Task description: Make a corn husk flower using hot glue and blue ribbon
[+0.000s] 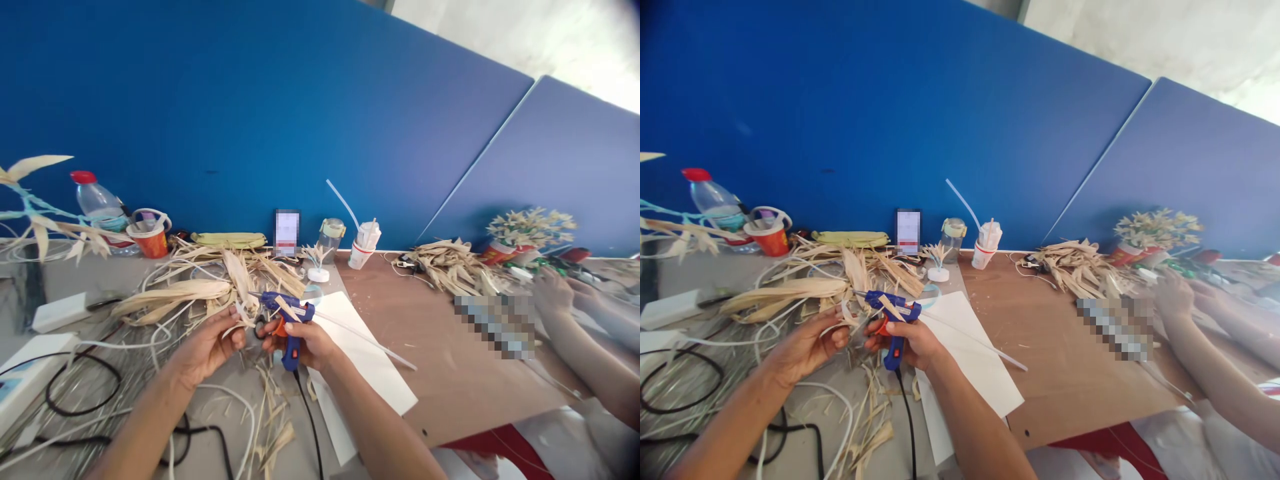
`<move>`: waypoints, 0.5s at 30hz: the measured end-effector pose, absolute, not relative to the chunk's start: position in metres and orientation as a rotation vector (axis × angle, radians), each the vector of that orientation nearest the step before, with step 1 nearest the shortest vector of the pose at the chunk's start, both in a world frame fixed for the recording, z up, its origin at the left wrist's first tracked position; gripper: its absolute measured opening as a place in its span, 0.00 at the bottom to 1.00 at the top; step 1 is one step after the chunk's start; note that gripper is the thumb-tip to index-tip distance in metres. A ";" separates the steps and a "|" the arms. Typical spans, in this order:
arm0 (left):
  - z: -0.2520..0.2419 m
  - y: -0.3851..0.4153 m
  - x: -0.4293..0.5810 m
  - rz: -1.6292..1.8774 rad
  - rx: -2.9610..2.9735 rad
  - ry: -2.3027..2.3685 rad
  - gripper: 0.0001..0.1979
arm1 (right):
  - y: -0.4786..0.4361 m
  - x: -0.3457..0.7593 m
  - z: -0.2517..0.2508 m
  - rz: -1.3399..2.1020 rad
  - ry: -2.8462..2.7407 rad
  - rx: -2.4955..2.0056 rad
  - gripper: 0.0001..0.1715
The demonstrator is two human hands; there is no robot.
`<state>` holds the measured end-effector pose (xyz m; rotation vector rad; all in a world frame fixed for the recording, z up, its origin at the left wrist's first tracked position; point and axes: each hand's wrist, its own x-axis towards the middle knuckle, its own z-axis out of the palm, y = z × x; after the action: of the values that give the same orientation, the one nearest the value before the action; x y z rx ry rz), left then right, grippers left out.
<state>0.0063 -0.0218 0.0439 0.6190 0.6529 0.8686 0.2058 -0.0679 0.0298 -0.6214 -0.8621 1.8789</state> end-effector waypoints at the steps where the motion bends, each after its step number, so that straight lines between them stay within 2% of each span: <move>1: 0.044 -0.022 0.006 0.864 0.617 0.651 0.09 | -0.068 0.206 0.029 1.881 -0.864 -0.624 0.21; 8: 0.040 -0.025 0.006 0.868 0.571 0.589 0.17 | -0.066 0.210 0.021 1.865 -0.886 -0.540 0.22; 15: 0.037 -0.039 0.027 1.005 0.762 0.716 0.14 | -0.068 0.205 0.024 1.820 -0.887 -0.536 0.22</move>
<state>0.0271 -0.0387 0.0367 0.7624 0.7156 1.0045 0.2053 -0.0677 0.0236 -0.5357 -0.8866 1.8196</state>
